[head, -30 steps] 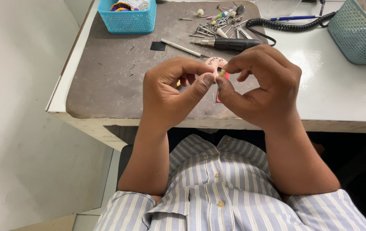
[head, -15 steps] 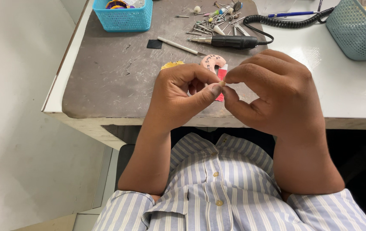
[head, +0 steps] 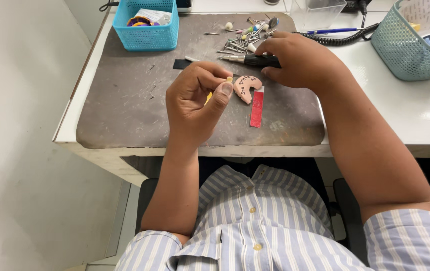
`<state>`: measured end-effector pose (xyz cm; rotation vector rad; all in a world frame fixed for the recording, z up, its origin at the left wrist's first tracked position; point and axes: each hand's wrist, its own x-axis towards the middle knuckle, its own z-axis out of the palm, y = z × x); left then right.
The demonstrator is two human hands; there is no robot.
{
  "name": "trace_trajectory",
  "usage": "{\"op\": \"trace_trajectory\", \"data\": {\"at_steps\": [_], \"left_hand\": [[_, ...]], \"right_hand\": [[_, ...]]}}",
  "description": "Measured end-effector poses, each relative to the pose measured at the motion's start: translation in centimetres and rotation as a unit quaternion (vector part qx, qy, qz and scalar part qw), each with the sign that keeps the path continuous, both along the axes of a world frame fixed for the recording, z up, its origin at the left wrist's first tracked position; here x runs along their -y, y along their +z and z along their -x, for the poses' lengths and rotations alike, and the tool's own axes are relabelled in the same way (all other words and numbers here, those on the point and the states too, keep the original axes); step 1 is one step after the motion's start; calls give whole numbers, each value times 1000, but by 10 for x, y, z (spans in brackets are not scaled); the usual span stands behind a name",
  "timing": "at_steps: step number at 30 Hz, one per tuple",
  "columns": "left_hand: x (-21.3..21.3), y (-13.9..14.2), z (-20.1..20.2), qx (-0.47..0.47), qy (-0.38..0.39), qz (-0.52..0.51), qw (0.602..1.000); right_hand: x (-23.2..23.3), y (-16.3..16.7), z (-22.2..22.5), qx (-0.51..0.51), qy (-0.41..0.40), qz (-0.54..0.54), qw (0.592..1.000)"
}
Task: The person holds a two-piece denture model, separates the upper and lower halves, and uses a rotary tool to grind a small yellow component. They then reassemble the denture and use a red abrasive strip to smooth the edges.
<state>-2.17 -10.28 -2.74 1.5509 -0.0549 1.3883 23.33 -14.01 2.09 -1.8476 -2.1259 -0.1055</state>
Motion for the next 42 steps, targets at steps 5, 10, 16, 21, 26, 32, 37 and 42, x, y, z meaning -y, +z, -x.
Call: {"op": "trace_trajectory", "data": {"at_steps": [5, 10, 16, 21, 26, 32, 37, 42], "left_hand": [[3, -7, -3, -1, 24, -22, 999], [5, -5, -3, 12, 29, -31, 999], [8, -4, -3, 24, 71, -48, 996], [14, -1, -3, 8, 177, -107, 978], [15, 4, -7, -3, 203, -125, 971], [15, -1, -7, -12, 208, -141, 968], [17, 0, -5, -13, 203, -141, 969], [18, 3, -5, -22, 214, -134, 967]], "right_hand": [[-22, -28, -3, 43, 30, -22, 998], [-17, -31, 7, -24, -44, -87, 995], [14, -8, 21, -59, -30, -235, 970], [42, -5, 37, -158, 62, -322, 931], [54, -20, 50, -325, 81, -291, 896], [51, -33, 51, -137, -12, -304, 943], [45, -37, 50, -98, 3, -311, 945], [44, -39, 53, -92, 12, -316, 944]]}}
